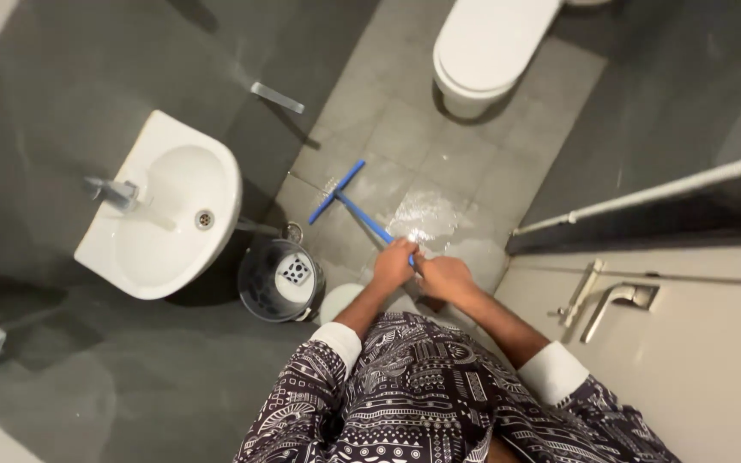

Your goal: The person mops the tiled bathroom floor using a blue squeegee-style mop, repeatedly pushing water toward the drain. The person moves around the toilet and sink, adjusting the mop angle to cover different areas of the floor.

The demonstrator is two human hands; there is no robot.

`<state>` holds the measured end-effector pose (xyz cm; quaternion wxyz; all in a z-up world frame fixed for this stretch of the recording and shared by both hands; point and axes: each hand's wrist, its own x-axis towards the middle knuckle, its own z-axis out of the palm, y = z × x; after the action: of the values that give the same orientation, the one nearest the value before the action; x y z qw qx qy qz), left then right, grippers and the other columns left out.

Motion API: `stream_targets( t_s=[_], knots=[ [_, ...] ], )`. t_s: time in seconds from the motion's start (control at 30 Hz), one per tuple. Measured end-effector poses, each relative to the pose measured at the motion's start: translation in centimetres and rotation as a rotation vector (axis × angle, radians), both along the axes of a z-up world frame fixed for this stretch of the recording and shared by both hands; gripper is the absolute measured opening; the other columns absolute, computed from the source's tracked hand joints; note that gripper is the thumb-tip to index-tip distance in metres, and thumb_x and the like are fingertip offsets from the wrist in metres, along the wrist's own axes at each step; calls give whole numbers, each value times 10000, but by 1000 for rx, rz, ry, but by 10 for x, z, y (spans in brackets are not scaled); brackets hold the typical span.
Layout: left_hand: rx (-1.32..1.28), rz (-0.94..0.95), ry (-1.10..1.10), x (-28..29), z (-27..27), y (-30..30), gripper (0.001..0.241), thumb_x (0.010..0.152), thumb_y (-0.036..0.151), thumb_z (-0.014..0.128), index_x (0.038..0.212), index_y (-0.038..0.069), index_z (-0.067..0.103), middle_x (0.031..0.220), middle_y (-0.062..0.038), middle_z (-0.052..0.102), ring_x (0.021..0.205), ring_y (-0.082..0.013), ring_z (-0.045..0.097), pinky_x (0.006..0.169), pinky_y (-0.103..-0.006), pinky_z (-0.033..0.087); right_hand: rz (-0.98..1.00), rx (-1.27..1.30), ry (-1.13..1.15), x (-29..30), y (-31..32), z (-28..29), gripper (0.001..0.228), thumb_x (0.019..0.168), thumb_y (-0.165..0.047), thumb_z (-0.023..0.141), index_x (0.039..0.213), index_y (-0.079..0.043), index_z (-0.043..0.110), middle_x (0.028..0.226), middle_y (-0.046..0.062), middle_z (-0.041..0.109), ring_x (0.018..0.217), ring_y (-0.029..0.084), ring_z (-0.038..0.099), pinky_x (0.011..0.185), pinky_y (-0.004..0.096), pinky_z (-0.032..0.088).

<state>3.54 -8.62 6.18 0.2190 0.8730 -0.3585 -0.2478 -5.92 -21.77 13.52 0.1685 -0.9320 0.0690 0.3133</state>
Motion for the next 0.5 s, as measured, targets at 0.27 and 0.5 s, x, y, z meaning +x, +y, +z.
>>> stream_targets(
  t_s=[0.27,0.5],
  knots=[
    [-67,150,82,7,5,14,260,824,149,691,1076,178,634,1072,-88,611,1140,-349,635,957,-484,569,49,-16,-11,32,21,70,610,946,-372,552,1489,-101,487,1028,248,752,1045,432,726,864,579,572],
    [-169,124,51,36,-32,25,252,780,94,738,1024,125,685,1025,-115,672,1122,-377,665,950,-476,584,114,-7,-41,53,21,16,591,944,-399,561,1469,-133,503,1034,231,759,1053,427,726,868,569,576]
  ],
)
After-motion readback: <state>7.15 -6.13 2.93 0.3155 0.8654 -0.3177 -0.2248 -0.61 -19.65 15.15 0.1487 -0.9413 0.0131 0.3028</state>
